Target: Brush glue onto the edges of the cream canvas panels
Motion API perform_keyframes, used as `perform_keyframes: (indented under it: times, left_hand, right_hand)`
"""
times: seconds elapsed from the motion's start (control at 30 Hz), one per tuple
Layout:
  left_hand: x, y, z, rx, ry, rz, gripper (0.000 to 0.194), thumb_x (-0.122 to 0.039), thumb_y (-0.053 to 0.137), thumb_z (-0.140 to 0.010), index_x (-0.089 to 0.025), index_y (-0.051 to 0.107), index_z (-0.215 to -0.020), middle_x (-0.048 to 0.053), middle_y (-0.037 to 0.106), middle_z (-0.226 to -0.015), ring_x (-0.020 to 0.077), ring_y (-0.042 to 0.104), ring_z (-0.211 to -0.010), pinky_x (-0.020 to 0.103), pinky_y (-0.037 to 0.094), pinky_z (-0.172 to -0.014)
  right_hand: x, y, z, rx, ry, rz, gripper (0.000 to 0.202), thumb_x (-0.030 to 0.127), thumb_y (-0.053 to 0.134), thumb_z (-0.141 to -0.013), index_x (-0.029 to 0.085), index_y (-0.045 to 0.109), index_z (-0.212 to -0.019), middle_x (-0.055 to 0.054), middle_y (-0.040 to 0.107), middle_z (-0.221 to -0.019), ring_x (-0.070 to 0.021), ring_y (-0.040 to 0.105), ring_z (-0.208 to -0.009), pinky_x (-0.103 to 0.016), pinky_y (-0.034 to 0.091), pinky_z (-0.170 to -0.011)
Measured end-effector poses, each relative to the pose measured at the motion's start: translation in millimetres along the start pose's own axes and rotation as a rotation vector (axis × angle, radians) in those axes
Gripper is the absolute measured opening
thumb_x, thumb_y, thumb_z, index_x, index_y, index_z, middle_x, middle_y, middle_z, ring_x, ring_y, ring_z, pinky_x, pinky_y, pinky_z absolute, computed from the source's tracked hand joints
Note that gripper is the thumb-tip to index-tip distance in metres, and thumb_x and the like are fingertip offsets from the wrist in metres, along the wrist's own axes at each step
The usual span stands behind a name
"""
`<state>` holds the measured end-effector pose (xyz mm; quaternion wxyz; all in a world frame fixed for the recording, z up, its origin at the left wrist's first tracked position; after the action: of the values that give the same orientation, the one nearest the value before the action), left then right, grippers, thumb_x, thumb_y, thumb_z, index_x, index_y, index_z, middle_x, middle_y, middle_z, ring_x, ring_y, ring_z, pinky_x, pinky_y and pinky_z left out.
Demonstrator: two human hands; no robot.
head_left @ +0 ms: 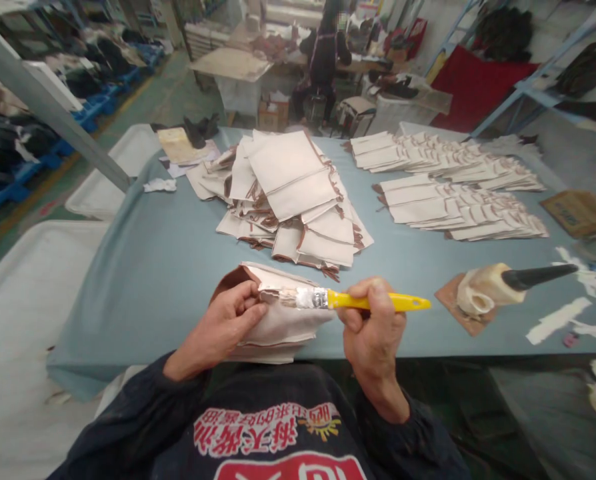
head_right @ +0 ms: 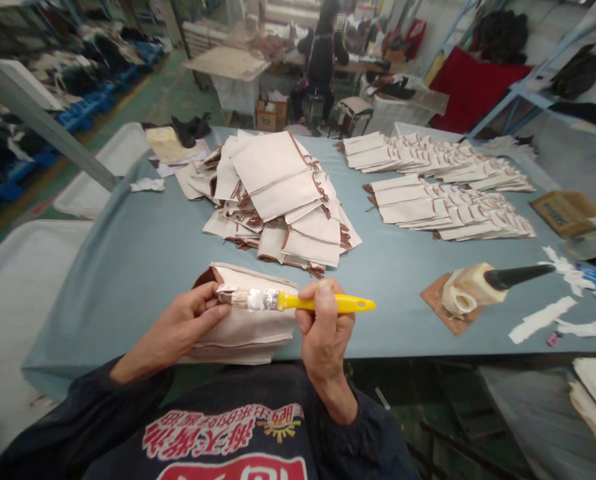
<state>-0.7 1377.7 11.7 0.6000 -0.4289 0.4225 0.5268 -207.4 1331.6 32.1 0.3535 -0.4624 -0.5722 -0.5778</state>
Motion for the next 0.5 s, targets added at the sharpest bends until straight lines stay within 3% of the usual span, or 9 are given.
perform_keyframes:
  times: [0.07, 0.17, 0.37, 0.43, 0.5]
  left_hand:
    - [-4, -3.5, -4, 0.009, -0.104, 0.140, 0.034, -0.045, 0.074, -0.084, -0.016, 0.062, -0.096, 0.002, 0.070, -0.086, 0.0169, 0.063, -0.075, 0.023, 0.048, -0.065]
    - [-16, -6.5, -5, 0.042, -0.139, 0.239, 0.038, -0.041, 0.082, -0.078, -0.015, 0.068, -0.100, 0.003, 0.073, -0.089, 0.0168, 0.066, -0.076, 0.024, 0.051, -0.072]
    - [-21, -0.1, 2, 0.113, -0.208, 0.319, 0.040, -0.043, 0.078, -0.084, -0.013, 0.075, -0.110, 0.004, 0.072, -0.073, 0.0177, 0.066, -0.066, 0.024, 0.051, -0.062]
    - [-19, 3.4, 3, 0.126, -0.227, 0.343, 0.040, -0.040, 0.078, -0.084, -0.012, 0.076, -0.112, 0.004, 0.072, -0.070, 0.0166, 0.065, -0.062, 0.023, 0.051, -0.060]
    - [-17, 6.0, 3, 0.136, -0.234, 0.389, 0.041, -0.038, 0.079, -0.082, -0.012, 0.076, -0.113, 0.005, 0.074, -0.073, 0.0164, 0.066, -0.064, 0.023, 0.052, -0.062]
  right_hand:
    - [7, -1, -3, 0.015, -0.091, 0.000, 0.033, 0.037, 0.057, -0.098, 0.021, 0.062, -0.070, 0.009, 0.040, -0.048, -0.0051, 0.032, -0.036, -0.017, 0.023, -0.035]
    - [14, 3, 1, 0.091, -0.232, -0.013, 0.031, 0.035, 0.055, -0.100, 0.022, 0.062, -0.072, 0.008, 0.043, -0.050, -0.0063, 0.033, -0.036, -0.019, 0.025, -0.035]
    - [13, 22, 2, 0.411, -0.653, 0.211, 0.023, 0.033, 0.053, -0.102, 0.024, 0.066, -0.086, 0.005, 0.053, -0.055, -0.0113, 0.050, -0.046, -0.026, 0.041, -0.048]
    - [13, 23, -1, 0.415, -0.746, 0.262, 0.023, 0.032, 0.053, -0.103, 0.024, 0.066, -0.086, 0.004, 0.058, -0.060, -0.0124, 0.056, -0.051, -0.027, 0.045, -0.052]
    - [15, 17, -4, 0.328, -0.751, 0.251, 0.022, 0.034, 0.052, -0.103, 0.024, 0.065, -0.088, 0.004, 0.059, -0.060, -0.0133, 0.057, -0.053, -0.028, 0.046, -0.054]
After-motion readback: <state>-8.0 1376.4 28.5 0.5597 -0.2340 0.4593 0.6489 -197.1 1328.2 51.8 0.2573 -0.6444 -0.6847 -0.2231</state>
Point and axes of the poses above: each hand's wrist, its own z-axis away from the middle knuckle, its own y-axis out of the palm, x = y × z, the point moved 4 cm from there along -z, towards the middle knuckle
